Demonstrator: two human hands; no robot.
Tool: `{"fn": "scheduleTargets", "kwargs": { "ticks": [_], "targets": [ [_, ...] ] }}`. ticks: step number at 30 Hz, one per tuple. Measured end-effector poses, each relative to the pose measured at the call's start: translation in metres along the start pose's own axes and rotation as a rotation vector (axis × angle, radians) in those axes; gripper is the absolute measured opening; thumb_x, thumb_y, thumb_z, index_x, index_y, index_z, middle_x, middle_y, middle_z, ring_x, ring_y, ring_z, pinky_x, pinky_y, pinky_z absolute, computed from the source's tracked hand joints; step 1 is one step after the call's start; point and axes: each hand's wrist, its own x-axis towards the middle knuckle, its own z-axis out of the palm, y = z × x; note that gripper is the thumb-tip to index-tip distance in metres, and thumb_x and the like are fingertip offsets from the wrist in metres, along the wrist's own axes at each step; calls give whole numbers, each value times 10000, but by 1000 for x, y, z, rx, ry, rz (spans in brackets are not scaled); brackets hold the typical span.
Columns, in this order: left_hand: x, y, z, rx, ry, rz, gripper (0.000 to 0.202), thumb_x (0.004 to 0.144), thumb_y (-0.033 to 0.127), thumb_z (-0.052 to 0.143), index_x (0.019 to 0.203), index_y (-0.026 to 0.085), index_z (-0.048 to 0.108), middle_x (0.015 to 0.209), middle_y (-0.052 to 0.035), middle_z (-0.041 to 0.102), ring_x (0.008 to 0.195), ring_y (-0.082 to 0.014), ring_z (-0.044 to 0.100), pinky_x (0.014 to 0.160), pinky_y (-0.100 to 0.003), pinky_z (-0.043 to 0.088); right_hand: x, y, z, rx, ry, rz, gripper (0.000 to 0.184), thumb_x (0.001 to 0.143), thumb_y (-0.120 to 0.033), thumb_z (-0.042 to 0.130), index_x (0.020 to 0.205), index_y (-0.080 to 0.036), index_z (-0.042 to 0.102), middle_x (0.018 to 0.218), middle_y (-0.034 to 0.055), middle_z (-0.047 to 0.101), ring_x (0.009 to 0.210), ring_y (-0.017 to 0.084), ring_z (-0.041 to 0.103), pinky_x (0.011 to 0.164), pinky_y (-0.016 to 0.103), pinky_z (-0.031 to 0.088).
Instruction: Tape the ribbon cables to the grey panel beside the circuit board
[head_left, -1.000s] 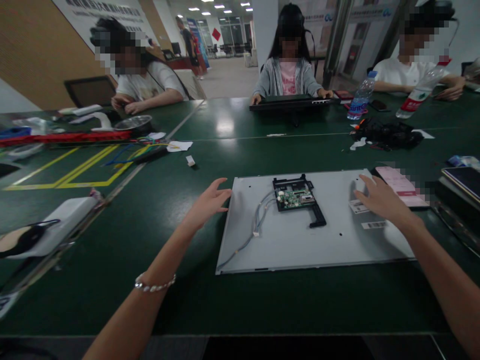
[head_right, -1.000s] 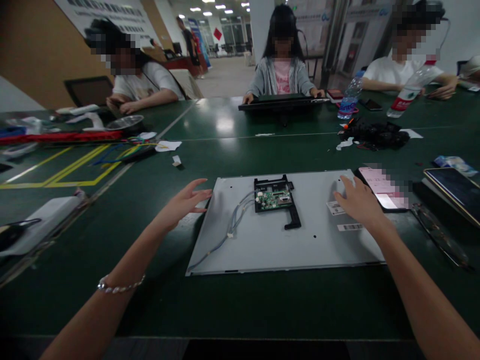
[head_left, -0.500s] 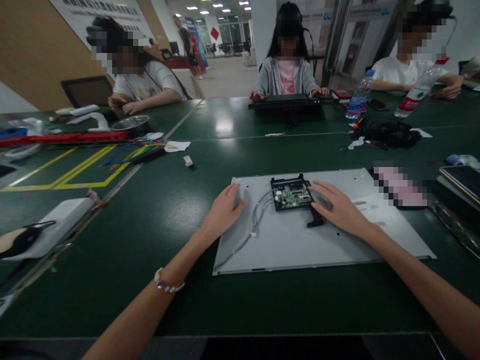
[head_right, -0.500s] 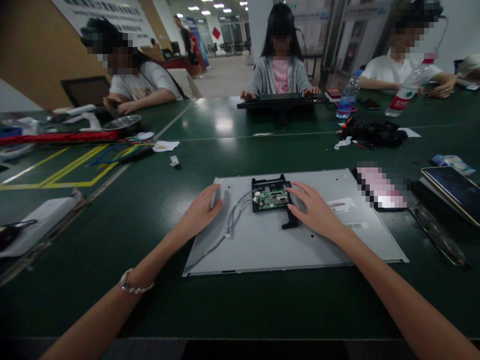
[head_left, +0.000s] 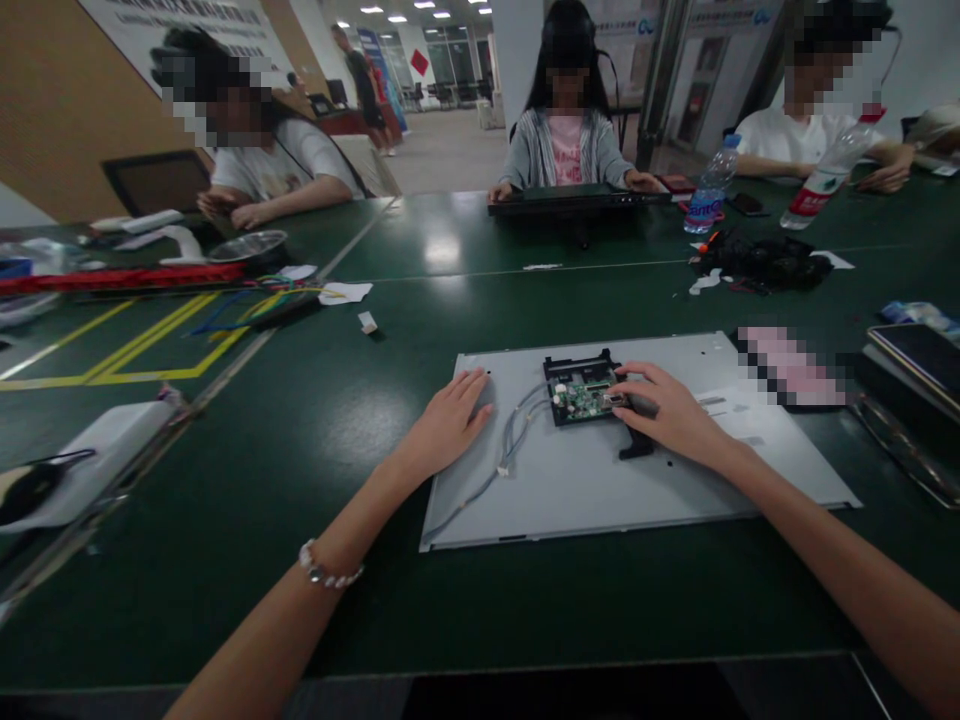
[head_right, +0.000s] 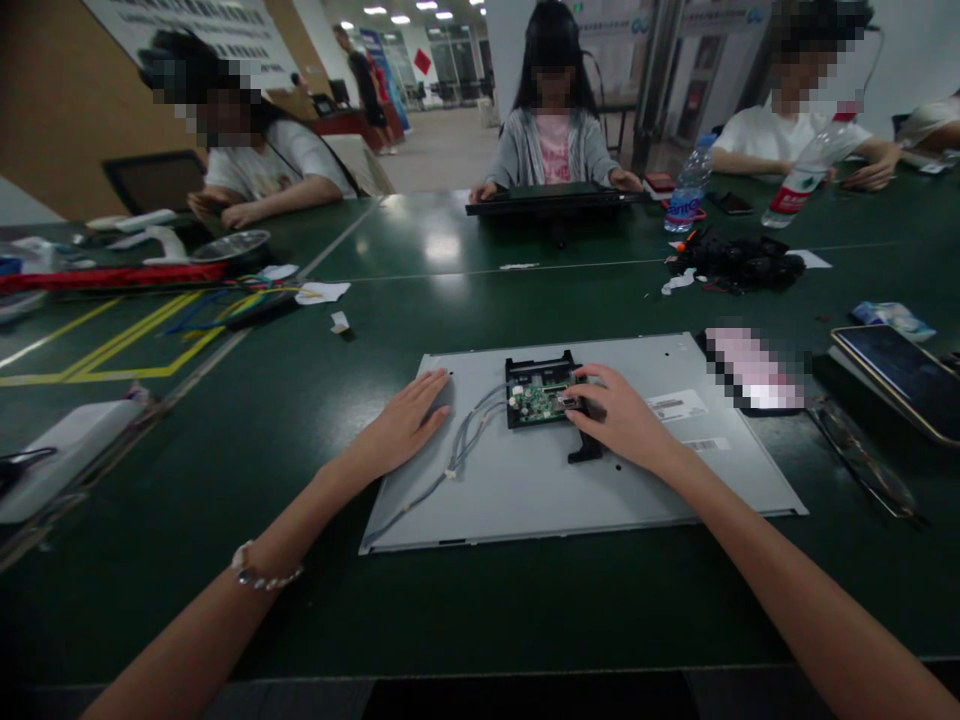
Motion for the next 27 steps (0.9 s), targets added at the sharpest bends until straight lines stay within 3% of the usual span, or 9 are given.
{"fn": "scheduleTargets", "kwargs": {
  "ticks": [13,20,22,24,27],
  "targets": [
    [0,4,-5,15,-22,19,556,992,392,299,1444,83,395,1527,-157,341,1432,-260,272,1177,-438,233,-7,-1,-25,48,-128,-5,144,818,-393,645,884,-266,631,1300,74,521,1291,325,458,1043,572,392],
    [1,1,-2,15,-5,30,546,990,386,301,1441,95,399,1524,-152,349,1426,-260,284,1174,-445,240,-9,4,-29,43,-173,0,204,807,-444,664,892,-262,630,1389,59,464,1341,312,403,1081,559,362],
    [1,2,-3,13,-11,25,544,988,382,304,1436,91,406,1522,-153,352,1424,-263,289,1170,-447,246,-9,4,-29,43,-185,9,259,813,-463,655,981,-268,632,1437,58,431,1361,317,381,1094,560,347],
    [1,3,-5,12,-17,30,543,988,374,304,1435,83,406,1519,-153,359,1422,-263,293,1171,-446,244,-9,6,-29,40,-197,41,432,822,-487,638,1202,-292,574,1515,60,353,1395,332,333,1094,574,346],
    [0,5,-8,11,-11,35,542,986,374,309,1433,85,409,1513,-150,369,1420,-260,299,1173,-446,242,-11,11,-26,21,-209,102,746,823,-521,624,1474,-336,312,1604,54,196,1435,353,244,1089,591,348]
  ]
}}
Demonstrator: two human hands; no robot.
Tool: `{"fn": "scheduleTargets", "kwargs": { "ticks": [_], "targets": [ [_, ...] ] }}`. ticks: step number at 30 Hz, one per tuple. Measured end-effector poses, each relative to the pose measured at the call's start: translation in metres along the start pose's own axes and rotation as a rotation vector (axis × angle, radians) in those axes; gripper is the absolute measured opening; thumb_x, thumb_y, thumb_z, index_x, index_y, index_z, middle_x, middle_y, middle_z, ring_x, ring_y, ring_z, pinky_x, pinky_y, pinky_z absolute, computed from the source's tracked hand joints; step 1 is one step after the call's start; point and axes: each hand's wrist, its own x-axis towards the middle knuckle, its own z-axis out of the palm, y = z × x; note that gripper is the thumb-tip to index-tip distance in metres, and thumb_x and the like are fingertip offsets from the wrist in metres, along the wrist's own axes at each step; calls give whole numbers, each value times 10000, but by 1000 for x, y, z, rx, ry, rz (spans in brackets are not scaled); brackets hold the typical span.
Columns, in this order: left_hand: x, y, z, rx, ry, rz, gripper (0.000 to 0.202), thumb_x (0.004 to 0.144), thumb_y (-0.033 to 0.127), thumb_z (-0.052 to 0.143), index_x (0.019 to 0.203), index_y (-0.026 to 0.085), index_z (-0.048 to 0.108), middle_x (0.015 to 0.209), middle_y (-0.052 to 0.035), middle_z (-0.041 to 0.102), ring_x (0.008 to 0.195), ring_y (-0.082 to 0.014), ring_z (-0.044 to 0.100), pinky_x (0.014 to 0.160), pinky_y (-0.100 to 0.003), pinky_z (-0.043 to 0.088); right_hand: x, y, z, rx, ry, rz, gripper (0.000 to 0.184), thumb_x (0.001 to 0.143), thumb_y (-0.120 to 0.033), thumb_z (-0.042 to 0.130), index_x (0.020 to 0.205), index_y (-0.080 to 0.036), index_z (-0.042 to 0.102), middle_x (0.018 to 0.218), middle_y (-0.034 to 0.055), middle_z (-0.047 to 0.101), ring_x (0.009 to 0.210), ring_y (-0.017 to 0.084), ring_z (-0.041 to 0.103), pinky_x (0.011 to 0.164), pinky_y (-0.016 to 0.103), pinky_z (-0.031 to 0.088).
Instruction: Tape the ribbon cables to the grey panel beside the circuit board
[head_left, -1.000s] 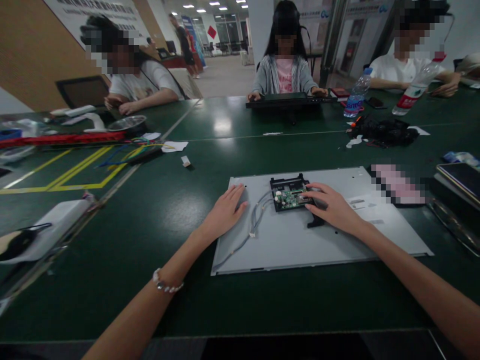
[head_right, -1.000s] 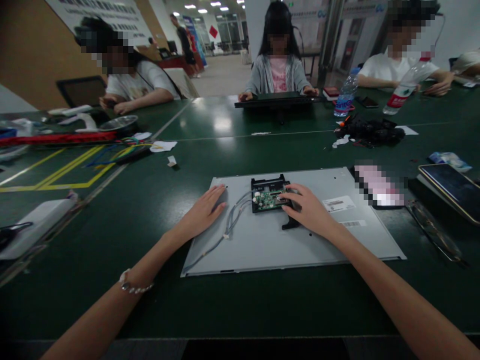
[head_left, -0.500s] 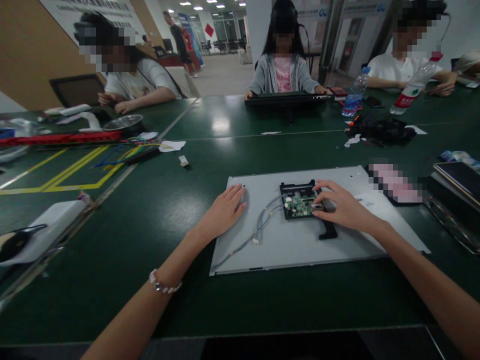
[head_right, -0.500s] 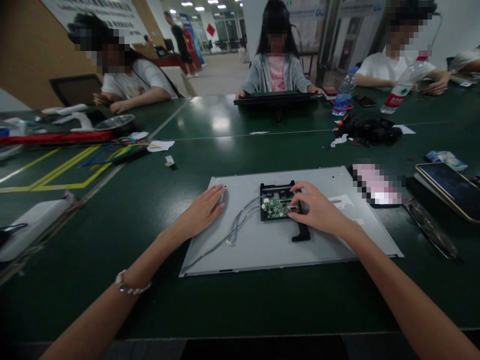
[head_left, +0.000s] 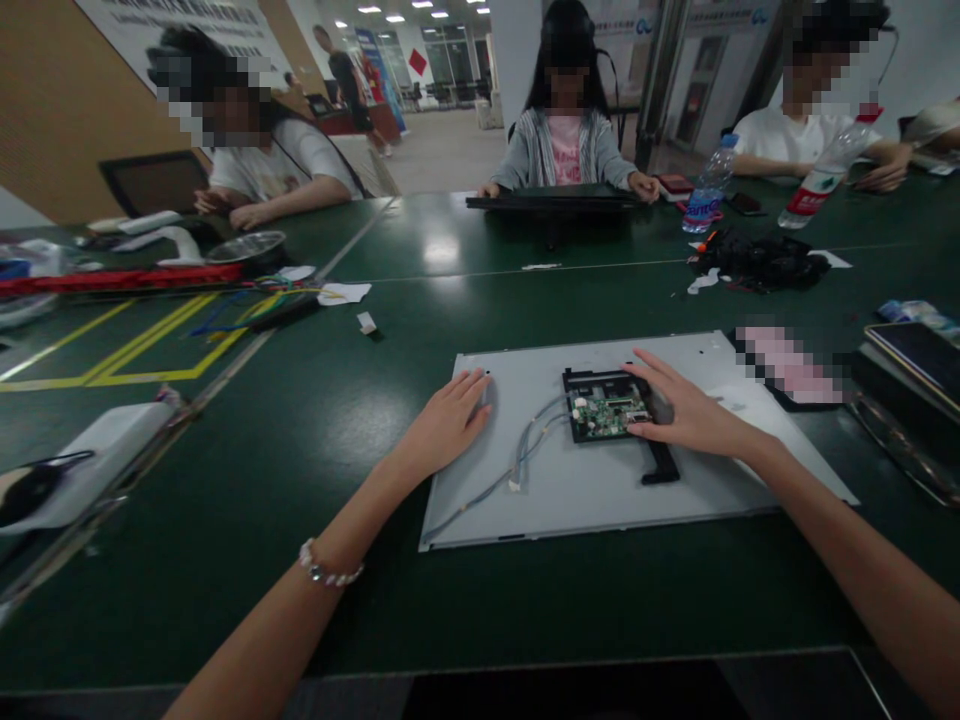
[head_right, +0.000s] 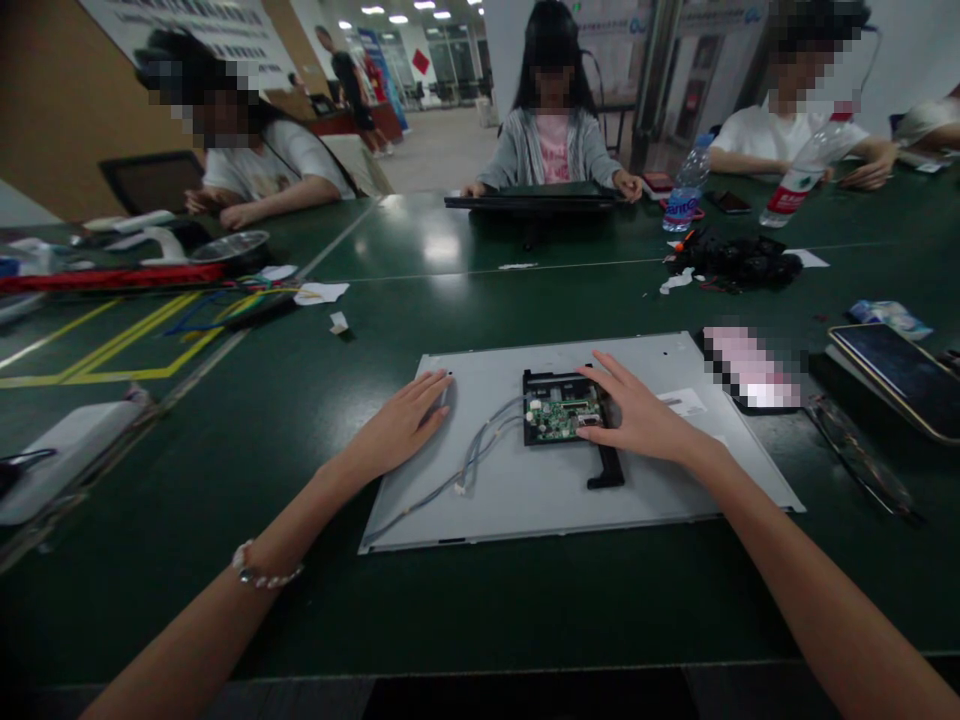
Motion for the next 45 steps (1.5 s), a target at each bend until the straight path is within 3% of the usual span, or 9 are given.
{"fn": "scheduleTargets", "kwargs": {
  "ticks": [4,7,20,33,35,38,42,45],
  "targets": [
    [0,2,-2,-7,4,-18,536,975,384,331,1428,110,422,1507,-139,384,1411,-263,320,1169,-450,255,0,8,6,-27,-18,12,855,820,-550,617,1529,-354,183,1613,37,179,1445,351,214,1122,593,299],
    [0,3,-4,-6,-15,-23,549,974,383,328,1427,86,419,1507,-156,378,1412,-269,317,1171,-442,251,-1,9,9,-48,-14,-7,856,818,-542,625,1531,-344,195,1601,46,221,1442,353,221,1143,594,256],
    [-3,-10,-5,-14,-66,26,558,959,405,363,1431,115,423,1513,-161,365,1408,-274,326,1161,-448,263,-5,-1,8,-51,-64,7,852,822,-578,604,1531,-308,214,1575,111,271,1441,361,223,1126,609,271],
    [-7,-16,-13,-9,-71,21,490,943,420,388,1392,248,480,1478,-107,437,1355,-263,412,1107,-491,318,-6,0,4,-42,-30,-47,892,808,-567,624,1537,-314,177,1549,101,325,1398,356,323,1108,578,326],
    [-6,-24,-15,7,-43,-3,481,940,405,390,1385,248,483,1486,-101,426,1345,-257,423,1107,-480,316,-6,0,5,-31,-22,-41,846,848,-561,577,1538,-302,163,1559,106,308,1407,348,311,1119,567,312],
    [-1,-51,-18,23,121,-135,483,930,369,404,1367,183,489,1511,-124,377,1365,-271,385,1113,-471,309,-6,4,9,1,11,-29,717,926,-527,461,1535,-297,161,1572,99,289,1417,314,303,1139,540,285],
    [11,-105,-27,93,354,-420,505,905,272,441,1373,83,449,1502,-189,355,1383,-292,338,1125,-455,293,-4,8,16,43,79,-13,621,974,-485,361,1532,-292,168,1558,91,325,1408,284,329,1144,525,276],
    [23,-147,-34,154,383,-516,561,868,207,482,1400,49,403,1511,-216,316,1381,-317,323,1119,-461,290,-1,9,20,56,128,15,605,978,-481,350,1527,-279,196,1510,107,407,1359,289,408,1113,535,319]
  ]
}}
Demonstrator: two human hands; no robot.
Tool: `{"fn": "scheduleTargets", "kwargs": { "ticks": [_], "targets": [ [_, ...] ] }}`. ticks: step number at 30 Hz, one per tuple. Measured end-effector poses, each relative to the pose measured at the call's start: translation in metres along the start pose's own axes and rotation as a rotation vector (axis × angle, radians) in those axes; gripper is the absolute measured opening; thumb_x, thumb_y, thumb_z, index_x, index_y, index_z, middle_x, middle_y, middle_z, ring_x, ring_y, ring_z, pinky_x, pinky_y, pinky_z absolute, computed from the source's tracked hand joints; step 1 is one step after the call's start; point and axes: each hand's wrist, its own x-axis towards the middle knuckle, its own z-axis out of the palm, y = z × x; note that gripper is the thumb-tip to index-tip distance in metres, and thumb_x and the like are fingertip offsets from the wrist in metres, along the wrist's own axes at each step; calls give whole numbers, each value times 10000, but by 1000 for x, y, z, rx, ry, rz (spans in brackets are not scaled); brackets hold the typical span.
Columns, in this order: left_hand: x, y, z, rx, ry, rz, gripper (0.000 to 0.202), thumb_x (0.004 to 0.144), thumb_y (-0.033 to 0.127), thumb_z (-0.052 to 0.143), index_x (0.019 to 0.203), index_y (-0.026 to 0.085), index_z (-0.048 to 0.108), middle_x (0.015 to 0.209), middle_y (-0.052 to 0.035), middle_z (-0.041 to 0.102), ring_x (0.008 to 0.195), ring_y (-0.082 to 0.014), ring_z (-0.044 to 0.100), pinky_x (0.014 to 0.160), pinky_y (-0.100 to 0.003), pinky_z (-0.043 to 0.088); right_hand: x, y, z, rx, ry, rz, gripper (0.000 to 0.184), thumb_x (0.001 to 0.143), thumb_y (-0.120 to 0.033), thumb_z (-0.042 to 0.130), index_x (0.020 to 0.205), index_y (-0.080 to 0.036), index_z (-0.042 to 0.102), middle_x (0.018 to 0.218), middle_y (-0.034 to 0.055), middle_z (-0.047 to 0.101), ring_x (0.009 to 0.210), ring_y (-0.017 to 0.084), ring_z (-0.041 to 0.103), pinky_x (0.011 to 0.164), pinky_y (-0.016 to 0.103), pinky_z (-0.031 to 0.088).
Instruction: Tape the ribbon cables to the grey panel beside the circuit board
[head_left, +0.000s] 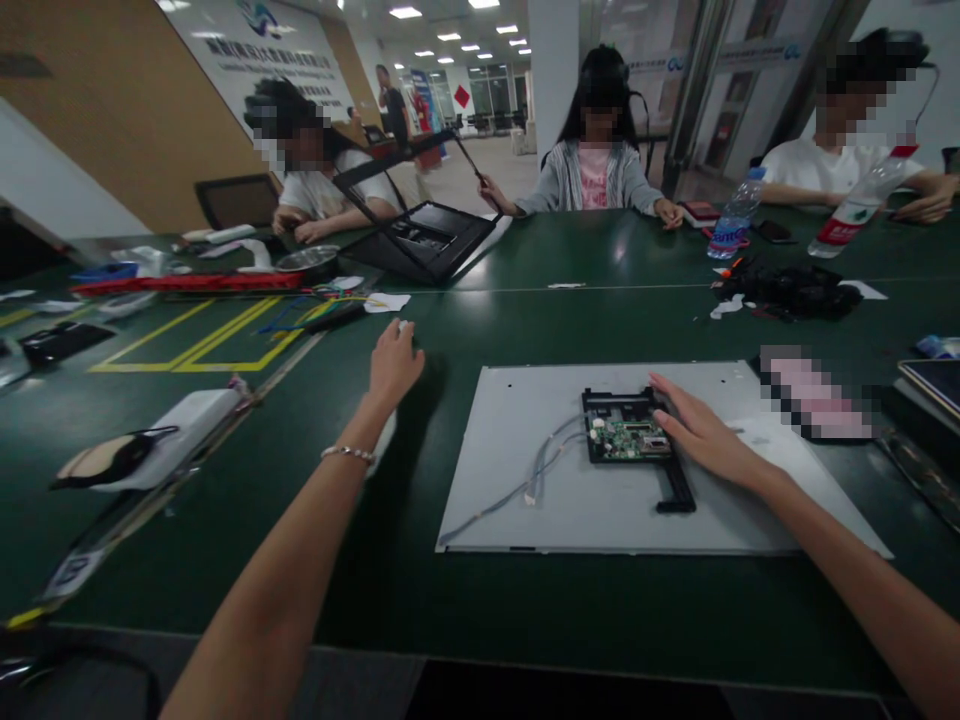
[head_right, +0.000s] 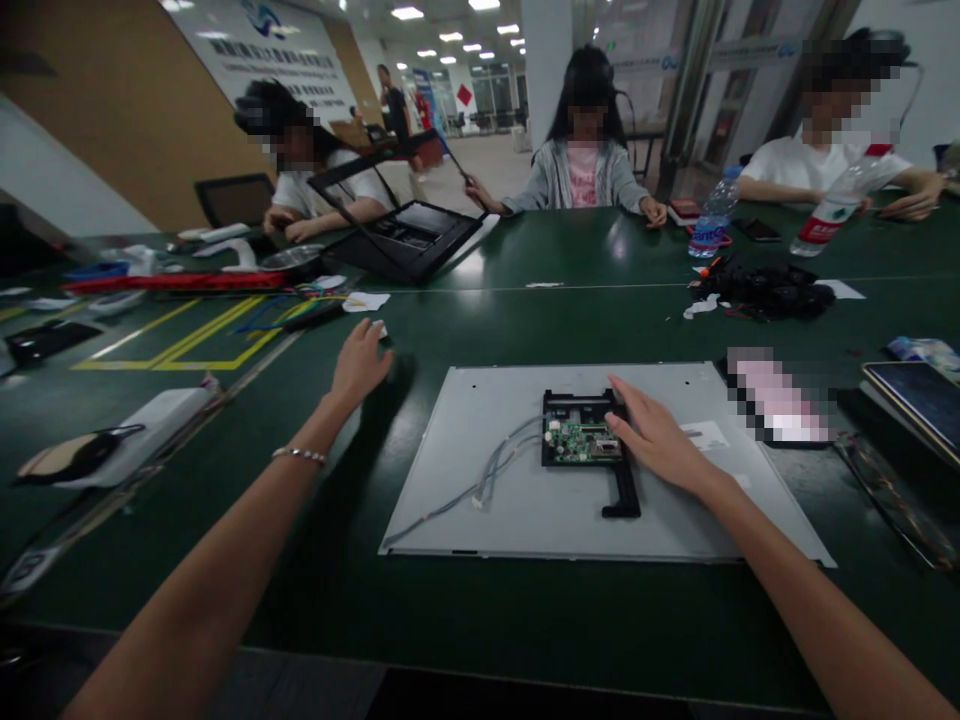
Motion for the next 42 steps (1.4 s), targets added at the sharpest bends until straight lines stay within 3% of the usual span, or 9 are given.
{"fn": "scheduleTargets", "kwargs": {
  "ticks": [4,8,12,17,23,28,34,38,42],
  "targets": [
    [33,-23,14,39,-81,-22,534,852,165,487,1362,16,438,1449,-232,405,1329,-311,392,1094,-437,321,3,0,1,-8,23,10,595,980,-475,348,1519,-248,237,1441,128,491,1309,287,467,1084,525,350],
    [48,-25,23,91,-184,-172,407,911,207,393,1252,60,559,1248,-206,601,1132,-279,575,978,-383,425,6,4,2,1,28,6,594,979,-472,353,1523,-263,236,1434,119,501,1301,287,473,1071,527,357],
    [53,-25,19,201,-205,-208,368,916,275,390,1128,116,646,1102,-185,677,1010,-280,633,852,-334,472,8,5,3,10,31,10,589,980,-461,354,1522,-260,245,1436,112,499,1294,284,477,1070,509,362],
    [55,-26,7,355,-248,-127,327,880,194,398,1066,104,651,987,-205,688,884,-273,658,752,-324,470,8,1,1,-15,31,22,576,986,-466,342,1517,-260,257,1439,105,496,1307,277,463,1077,500,354],
    [30,-17,-2,385,-202,-54,413,941,241,283,1157,100,605,993,-220,682,901,-318,656,729,-361,464,7,1,0,-45,20,14,568,987,-477,337,1508,-263,265,1446,101,490,1315,272,456,1079,496,355],
    [-5,-8,-12,418,-249,161,412,960,274,281,1188,144,599,1002,-183,689,889,-311,665,711,-350,460,5,-1,1,-78,7,6,571,987,-475,333,1506,-249,262,1452,115,481,1316,273,456,1081,493,356],
    [-42,4,-31,380,-313,334,346,946,238,334,1048,149,652,962,-159,695,874,-278,670,725,-337,475,2,0,2,-106,1,-27,553,988,-462,330,1499,-258,277,1436,109,498,1310,280,464,1076,501,364],
    [-57,13,-37,351,-301,358,406,960,292,308,974,139,684,985,-163,695,925,-274,663,817,-373,480,1,2,3,-115,4,-40,548,988,-458,323,1500,-270,273,1437,108,496,1310,284,465,1072,514,367],
    [-66,18,-39,293,-218,329,445,948,420,345,1050,163,694,1062,-146,698,995,-276,652,928,-411,447,0,1,2,-116,1,-46,556,987,-466,317,1500,-255,277,1431,122,500,1309,288,468,1072,515,368]
  ]
}}
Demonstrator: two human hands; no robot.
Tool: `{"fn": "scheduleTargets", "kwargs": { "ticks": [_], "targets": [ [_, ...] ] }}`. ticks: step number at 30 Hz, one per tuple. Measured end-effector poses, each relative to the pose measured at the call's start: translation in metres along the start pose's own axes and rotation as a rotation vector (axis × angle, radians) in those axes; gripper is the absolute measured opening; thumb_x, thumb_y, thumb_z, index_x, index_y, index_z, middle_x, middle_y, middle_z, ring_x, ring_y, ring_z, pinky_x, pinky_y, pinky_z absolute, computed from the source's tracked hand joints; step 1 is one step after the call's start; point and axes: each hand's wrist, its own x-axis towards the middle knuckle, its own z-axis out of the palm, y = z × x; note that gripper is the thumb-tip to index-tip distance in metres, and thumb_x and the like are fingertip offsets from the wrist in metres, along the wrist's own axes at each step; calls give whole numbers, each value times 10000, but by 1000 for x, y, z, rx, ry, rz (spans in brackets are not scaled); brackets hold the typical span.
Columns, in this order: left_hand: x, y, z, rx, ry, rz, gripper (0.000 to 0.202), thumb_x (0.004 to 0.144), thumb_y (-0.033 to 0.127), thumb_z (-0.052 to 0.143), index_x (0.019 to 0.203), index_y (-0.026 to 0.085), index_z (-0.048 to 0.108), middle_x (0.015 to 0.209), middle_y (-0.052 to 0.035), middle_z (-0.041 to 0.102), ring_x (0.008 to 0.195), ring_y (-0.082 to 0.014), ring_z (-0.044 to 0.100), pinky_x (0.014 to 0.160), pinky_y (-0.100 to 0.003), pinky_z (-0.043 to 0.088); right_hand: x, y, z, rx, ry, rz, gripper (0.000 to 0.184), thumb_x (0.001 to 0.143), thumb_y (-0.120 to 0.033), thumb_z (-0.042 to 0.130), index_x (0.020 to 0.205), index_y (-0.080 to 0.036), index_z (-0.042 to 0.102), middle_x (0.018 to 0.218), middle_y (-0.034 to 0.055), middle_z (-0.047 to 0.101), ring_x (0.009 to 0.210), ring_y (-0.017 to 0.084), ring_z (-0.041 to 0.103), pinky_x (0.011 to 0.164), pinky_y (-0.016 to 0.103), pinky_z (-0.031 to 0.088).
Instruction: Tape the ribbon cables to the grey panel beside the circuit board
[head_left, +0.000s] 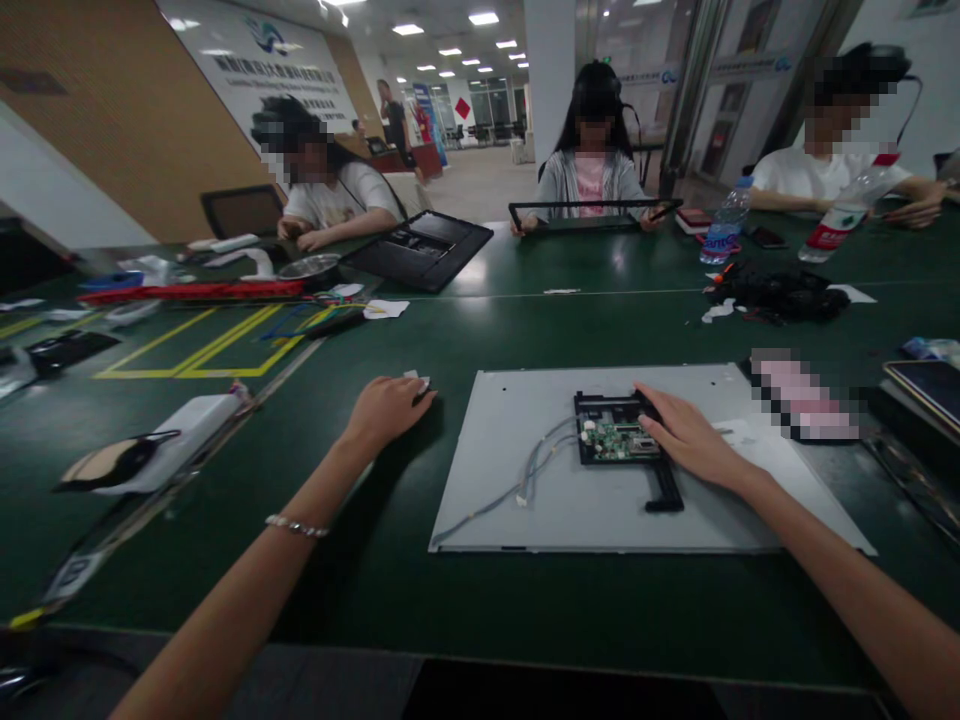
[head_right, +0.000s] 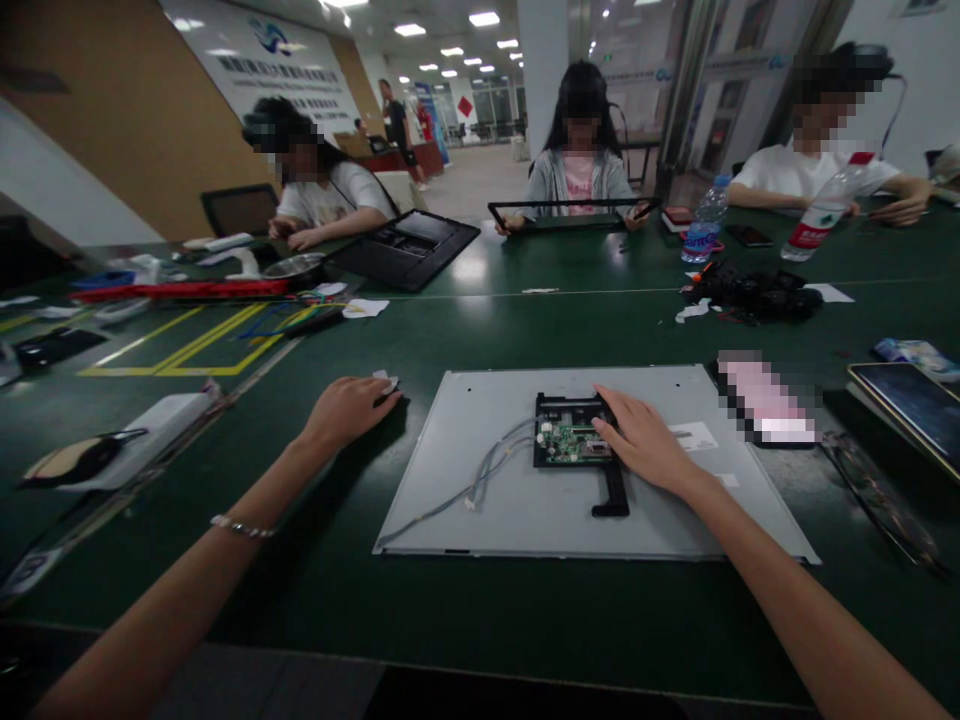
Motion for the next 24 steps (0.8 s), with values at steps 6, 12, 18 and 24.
{"fn": "scheduleTargets", "kwargs": {
  "ticks": [6,12,18,24],
  "targets": [
    [-6,30,-18,-187,102,-97,454,960,400,333,1180,141,635,1180,-129,666,1079,-264,624,972,-388,443,-2,-1,-2,7,-20,8,578,981,-480,340,1507,-255,259,1453,127,475,1320,297,452,1081,523,355],
    [7,108,-41,-523,50,24,550,947,420,358,1400,119,434,1417,-112,507,1302,-231,472,1105,-366,349,-4,4,-9,64,-65,-9,642,965,-491,384,1537,-300,162,1529,104,374,1367,302,395,1097,550,336],
    [13,169,-38,-626,-251,167,762,930,614,294,1503,113,271,1546,-163,299,1431,-278,273,1158,-434,249,-8,10,-21,24,-133,-38,815,884,-538,530,1549,-296,124,1568,103,304,1429,329,274,1125,575,286],
    [-1,182,-20,-513,-278,126,743,950,634,165,1544,189,207,1604,-107,83,1475,-313,51,1149,-595,64,-10,10,-18,-30,-187,-43,854,856,-560,558,1548,-294,134,1562,103,319,1440,341,235,1142,614,207]
  ]
}}
